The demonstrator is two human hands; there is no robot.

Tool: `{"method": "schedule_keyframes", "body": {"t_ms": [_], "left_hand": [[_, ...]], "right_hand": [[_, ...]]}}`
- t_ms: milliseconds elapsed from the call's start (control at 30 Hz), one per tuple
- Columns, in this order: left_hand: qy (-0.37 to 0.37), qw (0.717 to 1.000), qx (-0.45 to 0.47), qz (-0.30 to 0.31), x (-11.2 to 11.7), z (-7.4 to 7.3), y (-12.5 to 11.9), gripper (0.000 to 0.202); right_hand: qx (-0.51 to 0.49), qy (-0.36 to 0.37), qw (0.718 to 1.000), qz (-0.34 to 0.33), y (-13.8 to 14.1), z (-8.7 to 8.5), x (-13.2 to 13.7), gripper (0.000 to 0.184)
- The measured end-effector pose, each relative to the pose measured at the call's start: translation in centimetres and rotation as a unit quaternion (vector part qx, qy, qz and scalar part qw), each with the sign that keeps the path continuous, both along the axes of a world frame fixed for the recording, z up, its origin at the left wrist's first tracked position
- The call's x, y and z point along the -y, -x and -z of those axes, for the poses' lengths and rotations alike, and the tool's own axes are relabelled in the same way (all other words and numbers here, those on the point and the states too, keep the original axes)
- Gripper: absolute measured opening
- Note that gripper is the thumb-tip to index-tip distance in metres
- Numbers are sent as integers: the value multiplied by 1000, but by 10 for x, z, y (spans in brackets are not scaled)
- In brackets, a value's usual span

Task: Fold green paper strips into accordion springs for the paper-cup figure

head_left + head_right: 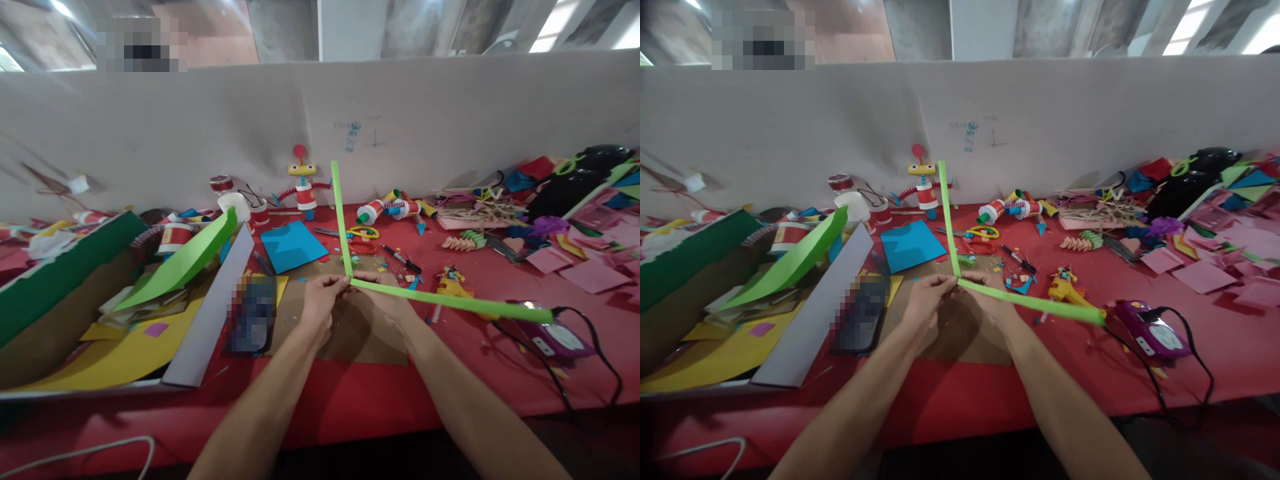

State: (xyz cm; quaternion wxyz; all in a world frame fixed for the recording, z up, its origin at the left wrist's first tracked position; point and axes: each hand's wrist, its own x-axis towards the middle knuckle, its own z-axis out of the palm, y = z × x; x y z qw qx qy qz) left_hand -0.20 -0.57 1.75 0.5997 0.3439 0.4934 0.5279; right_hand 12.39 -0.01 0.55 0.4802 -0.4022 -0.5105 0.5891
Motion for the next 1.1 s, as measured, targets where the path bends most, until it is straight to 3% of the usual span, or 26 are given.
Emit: {"method": "schedule_keyframes", "body": {"t_ms": [133, 333, 567, 667, 867, 1100], "left_hand": [[-26, 998, 9, -53, -2, 6, -1, 18], [-22, 996, 73, -45, -2, 9, -5, 18], [64, 987, 142, 31, -4, 4, 2, 21], [77, 986, 142, 29, -5, 1, 5, 28], [42, 993, 100, 50, -3, -2, 6, 23], [31, 995, 93, 31, -4, 0, 7, 23]], "right_hand": [[23, -47, 998, 38, 4, -3, 3, 18], [-61, 31, 992, 107, 6, 4, -1, 23], [-75, 32, 993, 91, 2, 9, -4, 19], [-51, 22, 995, 87, 0, 7, -4, 19], [-39, 29, 995, 81, 0, 5, -5, 20], [-28, 24, 995, 90, 3, 3, -2, 26]]}}
